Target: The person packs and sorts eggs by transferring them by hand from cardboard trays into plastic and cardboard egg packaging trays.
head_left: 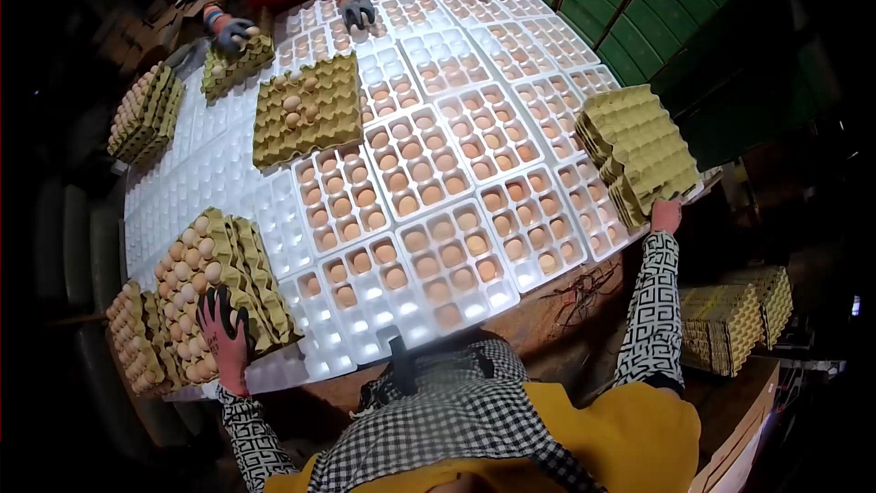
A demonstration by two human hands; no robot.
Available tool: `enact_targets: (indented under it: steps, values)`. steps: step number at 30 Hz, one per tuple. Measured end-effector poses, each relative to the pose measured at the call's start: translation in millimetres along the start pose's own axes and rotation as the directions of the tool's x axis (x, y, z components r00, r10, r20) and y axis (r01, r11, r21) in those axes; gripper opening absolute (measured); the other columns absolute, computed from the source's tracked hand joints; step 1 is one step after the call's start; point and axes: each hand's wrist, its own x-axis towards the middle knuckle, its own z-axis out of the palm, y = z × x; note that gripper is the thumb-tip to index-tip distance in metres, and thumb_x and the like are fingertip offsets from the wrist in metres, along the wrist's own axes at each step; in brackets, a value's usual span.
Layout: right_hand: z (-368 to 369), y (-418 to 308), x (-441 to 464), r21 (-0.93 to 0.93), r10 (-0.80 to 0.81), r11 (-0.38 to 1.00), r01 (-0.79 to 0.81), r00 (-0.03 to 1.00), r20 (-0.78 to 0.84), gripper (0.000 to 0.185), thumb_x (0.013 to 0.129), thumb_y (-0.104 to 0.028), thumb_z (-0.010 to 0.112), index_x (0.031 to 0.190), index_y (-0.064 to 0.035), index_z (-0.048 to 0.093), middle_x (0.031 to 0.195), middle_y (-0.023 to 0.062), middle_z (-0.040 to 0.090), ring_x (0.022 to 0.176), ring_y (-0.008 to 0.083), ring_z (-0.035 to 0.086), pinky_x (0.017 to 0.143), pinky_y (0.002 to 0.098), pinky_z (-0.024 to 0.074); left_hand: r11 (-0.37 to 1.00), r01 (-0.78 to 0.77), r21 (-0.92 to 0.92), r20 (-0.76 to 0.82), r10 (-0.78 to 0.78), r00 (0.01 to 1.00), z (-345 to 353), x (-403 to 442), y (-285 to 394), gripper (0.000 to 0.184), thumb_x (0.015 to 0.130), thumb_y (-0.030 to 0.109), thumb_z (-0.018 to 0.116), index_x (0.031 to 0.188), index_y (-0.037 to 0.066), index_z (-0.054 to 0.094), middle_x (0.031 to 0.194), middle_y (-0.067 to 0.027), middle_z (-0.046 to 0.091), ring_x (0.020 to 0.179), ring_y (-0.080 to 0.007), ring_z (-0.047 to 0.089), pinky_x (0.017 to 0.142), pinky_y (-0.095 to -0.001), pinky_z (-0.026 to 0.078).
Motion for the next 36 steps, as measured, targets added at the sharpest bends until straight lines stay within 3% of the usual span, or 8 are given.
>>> enact_targets:
  steps: [5,8,10,14,20,28,32,36]
  values:
    - [17.4,11.8,-11.0,-0.223,-0.123,0.969,0.103,0.989,-0.081,0.043,0.083,-0.038,0.057,0.102,-0.0003,0.061,0.105,0.0289,0.066,0.091,0.0401,0.068,0.075,0.0485,0.0548,0.993,-0.028,-0.117,-0.009,0.027,1.000,-2.9,11.4,-26.6,0.051,0.082,0.007,0.063,0.132,0.006,0.054,0.134,-0.0180,0.053,0.127,-0.0370,0.046,0.110,-0.0468,0.033]
    - [59.1,83.7,30.0,-0.938,-0.619,0.243,0.246,0.784,0.045,0.032,0.091,-0.031,0.050,0.067,-0.0167,0.066,0.083,0.0150,0.063,0.049,0.0194,0.056,0.033,0.0325,0.0401,0.998,-0.058,-0.005,-0.029,0.058,0.998,-8.0,26.5,-24.3,0.045,0.079,0.014,0.068,0.124,0.010,0.061,0.121,-0.0160,0.061,0.113,-0.0377,0.054,0.102,-0.0438,0.041]
    - [11.9,-2.2,-41.8,-0.268,-0.424,0.893,0.362,0.875,-0.232,0.028,0.092,-0.027,0.058,0.108,-0.0033,0.058,0.103,0.0190,0.063,0.088,0.0266,0.059,0.072,0.0354,0.0460,1.000,-0.005,-0.016,0.002,0.005,1.000,-21.1,38.6,-10.5,0.044,0.078,0.023,0.071,0.120,0.011,0.062,0.107,-0.0132,0.065,0.104,-0.0315,0.060,0.093,-0.0422,0.045]
    - [-20.2,-171.2,-223.1,0.780,-0.503,0.584,0.225,0.855,0.129,0.049,0.091,-0.010,0.062,0.137,0.0025,0.050,0.132,0.0144,0.058,0.116,0.0209,0.057,0.100,0.0324,0.0437,0.954,0.047,-0.297,0.043,-0.036,0.998,-49.2,54.6,-16.0,0.040,0.082,0.020,0.069,0.119,0.007,0.062,0.103,-0.0134,0.067,0.095,-0.0270,0.064,0.087,-0.0377,0.048]
    - [-82.4,-391.2,-531.6,0.961,-0.969,0.235,0.146,-0.037,0.242,0.062,0.080,-0.011,0.070,0.139,-0.0090,0.050,0.117,0.0160,0.062,0.104,0.0235,0.063,0.089,0.0346,0.0511,-0.476,-0.014,-0.879,0.212,-0.418,0.883,-80.4,30.7,-73.8,0.023,0.092,0.009,0.058,0.113,0.000,0.062,0.120,-0.0119,0.059,0.099,-0.0237,0.064,0.084,-0.0347,0.057]
    - [-57.7,-504.9,-651.0,0.630,-0.955,-0.121,0.767,-0.262,0.136,0.048,0.069,-0.032,0.079,0.109,-0.0113,0.061,0.106,0.0171,0.060,0.096,0.0348,0.062,0.081,0.0421,0.0525,0.965,-0.060,-0.255,0.115,0.091,0.989,-77.2,125.4,-114.1,0.049,0.078,0.023,0.073,0.123,0.010,0.062,0.121,-0.0130,0.057,0.101,-0.0272,0.064,0.084,-0.0370,0.052]
    - [-74.7,-513.9,-612.6,0.915,-0.924,0.375,-0.151,0.017,0.381,0.067,0.068,-0.004,0.071,0.132,-0.0099,0.055,0.118,0.0076,0.059,0.103,0.0139,0.060,0.079,0.0265,0.0523,0.936,-0.346,0.062,0.381,0.298,0.875,-50.4,161.5,-115.0,0.049,0.082,0.035,0.066,0.124,0.013,0.059,0.121,-0.0124,0.056,0.104,-0.0295,0.062,0.087,-0.0400,0.050]
    - [-43.3,-534.9,-663.5,0.348,-0.954,-0.115,0.930,-0.201,0.222,0.034,0.076,-0.020,0.064,0.109,-0.0100,0.060,0.116,0.0178,0.057,0.086,0.0325,0.065,0.070,0.0405,0.0544,0.662,0.225,-0.715,0.351,0.061,0.935,-66.4,162.6,-155.2,0.041,0.085,0.026,0.062,0.121,0.006,0.057,0.110,-0.0090,0.062,0.087,-0.0220,0.064,0.076,-0.0355,0.053]
